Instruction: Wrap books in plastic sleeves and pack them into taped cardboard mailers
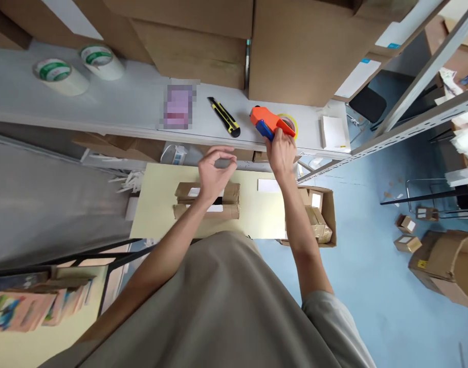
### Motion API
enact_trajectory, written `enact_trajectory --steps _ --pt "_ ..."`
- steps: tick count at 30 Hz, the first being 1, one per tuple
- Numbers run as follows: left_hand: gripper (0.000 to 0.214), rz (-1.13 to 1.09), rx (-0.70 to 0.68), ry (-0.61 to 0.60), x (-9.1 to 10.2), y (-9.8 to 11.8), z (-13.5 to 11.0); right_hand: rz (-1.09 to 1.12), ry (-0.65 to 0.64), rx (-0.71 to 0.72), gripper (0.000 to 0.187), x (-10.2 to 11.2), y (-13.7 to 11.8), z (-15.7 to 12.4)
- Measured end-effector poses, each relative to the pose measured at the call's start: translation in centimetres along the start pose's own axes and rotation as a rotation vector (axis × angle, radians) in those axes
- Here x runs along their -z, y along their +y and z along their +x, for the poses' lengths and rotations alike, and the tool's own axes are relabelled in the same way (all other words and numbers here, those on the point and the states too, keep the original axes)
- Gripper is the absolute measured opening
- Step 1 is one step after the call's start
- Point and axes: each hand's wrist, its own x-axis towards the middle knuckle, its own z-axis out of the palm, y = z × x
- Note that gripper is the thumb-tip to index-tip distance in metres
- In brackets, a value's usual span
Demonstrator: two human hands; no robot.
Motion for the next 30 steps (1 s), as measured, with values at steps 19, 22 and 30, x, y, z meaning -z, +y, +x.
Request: enact_trajectory --steps 19,22,30 --pt "0.016 -0.199 0.495 0.0 15.4 -3.8 -13.4 0.722 -0.562 -0.301 0.063 -2.1 -17.4 -19.9" --pt "0.012 -0.308 0.585 0.028 18.0 -4.0 -12.6 0.648 -0.594 -0.237 0.062 -1.8 -18.9 -19.8" --pt "0.014 -0.466 0.55 0.057 23.2 -3.7 -10.5 0.571 -0.644 -0.175 0.059 -1.8 -22.8 -19.4"
